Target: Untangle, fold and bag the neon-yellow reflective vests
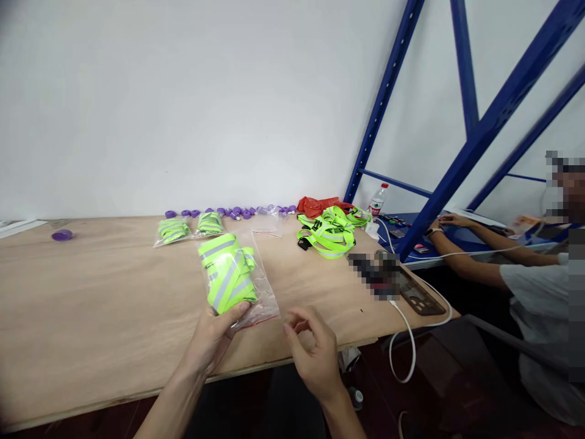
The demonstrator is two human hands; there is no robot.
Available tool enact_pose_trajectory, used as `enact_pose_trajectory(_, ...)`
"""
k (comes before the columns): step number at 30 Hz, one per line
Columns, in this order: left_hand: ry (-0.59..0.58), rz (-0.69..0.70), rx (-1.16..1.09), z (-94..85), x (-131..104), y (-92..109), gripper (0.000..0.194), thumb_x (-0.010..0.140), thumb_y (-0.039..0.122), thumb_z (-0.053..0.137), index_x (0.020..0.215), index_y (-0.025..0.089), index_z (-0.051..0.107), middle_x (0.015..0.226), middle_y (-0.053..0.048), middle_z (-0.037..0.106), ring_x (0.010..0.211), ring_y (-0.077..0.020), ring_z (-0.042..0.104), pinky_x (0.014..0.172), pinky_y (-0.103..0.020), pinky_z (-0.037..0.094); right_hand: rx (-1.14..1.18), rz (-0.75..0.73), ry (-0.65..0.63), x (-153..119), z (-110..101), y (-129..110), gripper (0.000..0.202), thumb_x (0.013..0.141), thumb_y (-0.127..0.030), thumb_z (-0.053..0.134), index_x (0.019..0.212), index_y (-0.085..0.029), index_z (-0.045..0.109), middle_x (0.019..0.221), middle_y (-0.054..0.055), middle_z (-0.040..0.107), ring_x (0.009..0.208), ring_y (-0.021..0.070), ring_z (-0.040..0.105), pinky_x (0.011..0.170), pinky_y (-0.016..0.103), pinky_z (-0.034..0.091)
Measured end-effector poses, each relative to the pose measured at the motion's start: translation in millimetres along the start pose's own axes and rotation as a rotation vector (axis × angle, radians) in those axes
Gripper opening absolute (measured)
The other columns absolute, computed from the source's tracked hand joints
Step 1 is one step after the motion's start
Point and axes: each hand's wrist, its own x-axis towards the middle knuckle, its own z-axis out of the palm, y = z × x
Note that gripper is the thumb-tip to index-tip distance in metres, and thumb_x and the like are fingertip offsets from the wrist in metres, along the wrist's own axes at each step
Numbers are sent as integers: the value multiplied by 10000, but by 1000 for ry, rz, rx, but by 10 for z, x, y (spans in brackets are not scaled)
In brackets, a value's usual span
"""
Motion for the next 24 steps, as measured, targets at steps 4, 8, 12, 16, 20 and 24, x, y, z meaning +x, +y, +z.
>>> enact_pose_trajectory(4, -109, -113, -41, 41, -88, 42, 573, 610, 265, 927, 1125, 151, 703, 1096, -113, 757, 966, -250, 700, 883, -330, 536, -295, -497, -14, 240, -117, 79, 470, 824, -111, 694, 1267, -264, 664, 1323, 115, 656, 1269, 295, 595, 1041, 515, 515)
enact_pose_trajectory(8, -233, -232, -47, 35, -185, 25, 610, 626, 286, 924, 1179, 154, 702, 1143, -137, 740, 1042, -298, 687, 935, -379, 521, -114, -453, -344, 381, -110, -44, 459, 797, -97, 743, 1159, -379, 733, 1203, 7, 740, 1201, 263, 658, 1101, 503, 468)
enact_pose_trajectory(12, -337, -295, -21, -133, -281, 66, 554, 702, 476, 864, 1154, 188, 722, 1103, -138, 751, 1007, -298, 706, 903, -387, 532, 7, -443, -400, 480, -70, -244, 403, 776, -159, 785, 1120, -366, 753, 1137, 5, 760, 1149, 281, 688, 1071, 516, 488)
enact_pose_trajectory(16, -445, -320, 250, -412, -266, 290, 776, 783, 857, 469, 930, 146, 743, 741, -147, 749, 662, -258, 728, 627, -334, 549, 32, -327, -124, 620, 7, -386, 182, 870, -200, 671, 970, -285, 797, 1015, 45, 790, 1060, 279, 715, 977, 466, 532)
enact_pose_trajectory(20, -145, 149, 472, -443, -96, 552, 535, 788, 678, 688, 943, 167, 728, 795, -97, 745, 730, -217, 703, 702, -294, 552, 180, 109, -25, 756, 170, -418, 198, 877, -367, 676, 844, -205, 787, 748, 37, 745, 643, 194, 664, 568, 287, 525)
enact_pose_trajectory(24, -240, 165, 456, -237, 158, 575, 590, 772, 660, 712, 1081, 160, 750, 1033, -121, 745, 939, -263, 677, 844, -343, 542, 365, 223, -76, 897, 413, -357, 260, 827, -432, 716, 856, -183, 784, 810, 48, 751, 712, 196, 658, 623, 282, 526)
